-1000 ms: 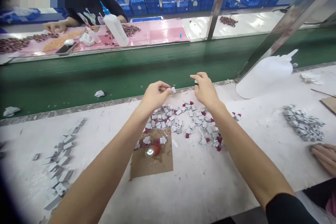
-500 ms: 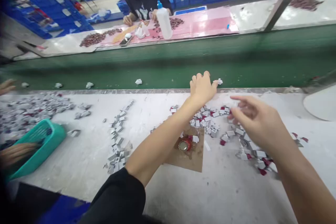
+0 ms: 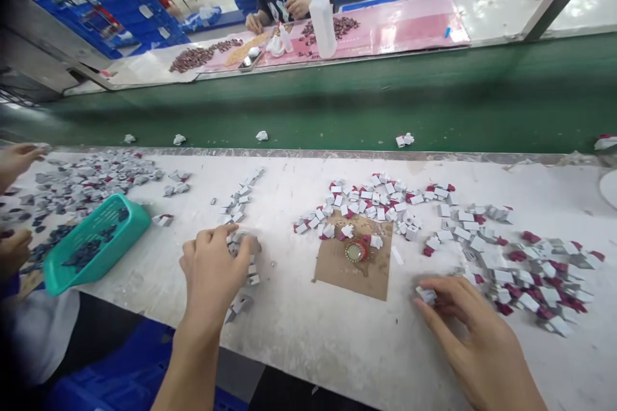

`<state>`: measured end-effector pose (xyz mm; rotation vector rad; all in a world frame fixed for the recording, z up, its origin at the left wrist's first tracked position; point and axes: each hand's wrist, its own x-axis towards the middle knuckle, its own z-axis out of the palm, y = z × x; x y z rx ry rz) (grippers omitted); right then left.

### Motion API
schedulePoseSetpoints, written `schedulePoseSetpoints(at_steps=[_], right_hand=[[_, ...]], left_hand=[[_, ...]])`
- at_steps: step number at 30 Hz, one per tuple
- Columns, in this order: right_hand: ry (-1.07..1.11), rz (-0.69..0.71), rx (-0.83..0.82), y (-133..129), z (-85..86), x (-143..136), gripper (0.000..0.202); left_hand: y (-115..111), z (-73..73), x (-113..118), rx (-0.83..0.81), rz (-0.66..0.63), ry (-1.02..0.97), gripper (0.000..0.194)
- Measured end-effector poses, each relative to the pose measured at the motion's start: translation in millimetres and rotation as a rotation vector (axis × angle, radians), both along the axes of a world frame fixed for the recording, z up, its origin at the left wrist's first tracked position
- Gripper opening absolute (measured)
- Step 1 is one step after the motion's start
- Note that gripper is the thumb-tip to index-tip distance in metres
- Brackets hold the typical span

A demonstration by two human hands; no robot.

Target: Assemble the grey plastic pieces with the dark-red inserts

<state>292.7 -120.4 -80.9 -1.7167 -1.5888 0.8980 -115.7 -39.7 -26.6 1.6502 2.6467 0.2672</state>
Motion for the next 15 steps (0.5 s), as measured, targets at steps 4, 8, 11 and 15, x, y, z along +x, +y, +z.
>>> schedulePoseSetpoints(at_steps=[4,8,11,15], right_hand=[[-0.058,-0.109,0.029,3,7.6,-5,0.035],[0.199,-0.168,-0.114,10,19.6,-20,0.039],[0.315,-0.228,-0.169,14,24.0,-29,0.043],[0.301,-0.263,-0.121,12,29.1,-34,0.042]], left_hand=[[9,-5.8,-16,0.019,-0.033,-0.044,0.022],[17,-1.4,-13,0.004,-0.087,-0.14,0.014],[17,4.2,9,-0.028,-0.066,-0.316,0.025],[12,2.1,45,-0.085,-0.12,-0.543,0.034]])
